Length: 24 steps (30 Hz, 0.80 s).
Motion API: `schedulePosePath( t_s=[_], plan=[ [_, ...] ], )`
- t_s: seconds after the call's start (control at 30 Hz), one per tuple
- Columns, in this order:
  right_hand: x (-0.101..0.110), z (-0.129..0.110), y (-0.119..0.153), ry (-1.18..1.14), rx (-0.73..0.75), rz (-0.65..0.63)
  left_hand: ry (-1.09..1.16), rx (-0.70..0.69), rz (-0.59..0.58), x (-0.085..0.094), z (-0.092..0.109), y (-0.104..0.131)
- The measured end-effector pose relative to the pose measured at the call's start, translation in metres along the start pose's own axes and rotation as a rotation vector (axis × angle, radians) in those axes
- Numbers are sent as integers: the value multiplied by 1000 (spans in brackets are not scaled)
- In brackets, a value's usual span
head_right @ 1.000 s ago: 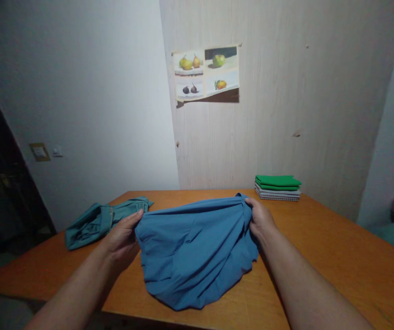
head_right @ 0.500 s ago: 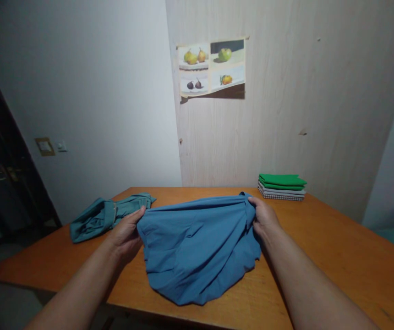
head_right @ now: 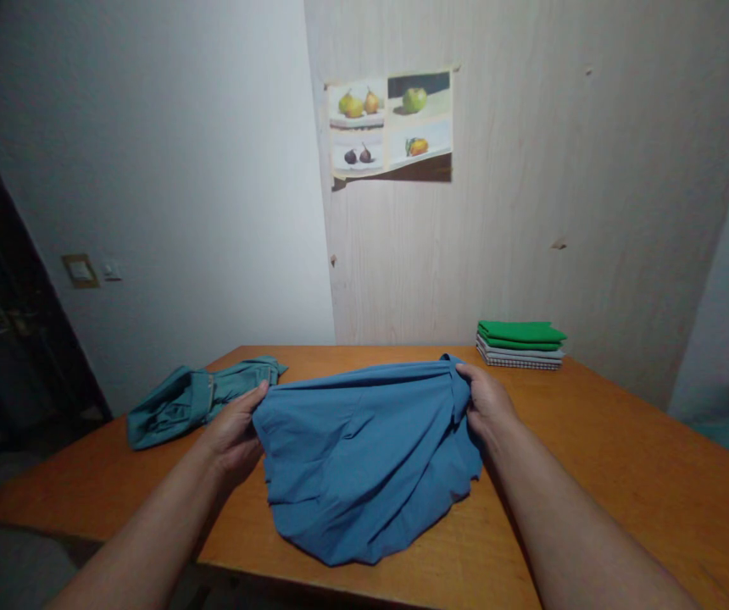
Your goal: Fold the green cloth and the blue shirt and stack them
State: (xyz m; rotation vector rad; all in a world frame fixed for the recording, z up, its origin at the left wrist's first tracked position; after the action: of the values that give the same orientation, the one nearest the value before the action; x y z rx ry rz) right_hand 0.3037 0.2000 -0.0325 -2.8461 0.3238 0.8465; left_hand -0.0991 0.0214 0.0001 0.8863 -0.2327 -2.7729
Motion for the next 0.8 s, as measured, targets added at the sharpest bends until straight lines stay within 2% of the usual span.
schedulePosePath(
  t_s=[0.17, 0.33, 0.43, 0.5, 0.6, 0.7, 0.8],
  plan=[
    [-2, 3, 1, 28, -9, -37, -53, 1, 18, 5, -3, -5],
    [-18, 6, 14, 37, -44, -166, -382, -246, 217, 15, 14, -5],
    [-33, 1, 28, -6, -63, -234, -445, -342, 284, 9, 20, -4],
    [-46, -6, 38, -76, -74, -309, -571, -452, 313, -8, 26, 2],
    [-62, -14, 51, -135, -93, -425, -822, -579, 266, -51, 24, 12],
    [-68, -16, 59, -135, -126, -487, -960, -548, 133, -92, 2, 12],
    [-74, -14, 69, -138, -161, -566, -1053, -483, 15, -124, -26, 6]
  ],
)
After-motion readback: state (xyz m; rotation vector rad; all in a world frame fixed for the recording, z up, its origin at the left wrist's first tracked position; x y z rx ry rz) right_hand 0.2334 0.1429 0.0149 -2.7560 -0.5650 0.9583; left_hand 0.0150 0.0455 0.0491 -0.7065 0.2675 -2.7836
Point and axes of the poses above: each hand's wrist, its own y-axis away from the middle knuckle, its own x-axis out of the back of the hand, z = x × y, the point moved 9 cm from there along -y, towards the middle knuckle, and after that the axes turned 12 degrees about x, right-handed, at the moved point
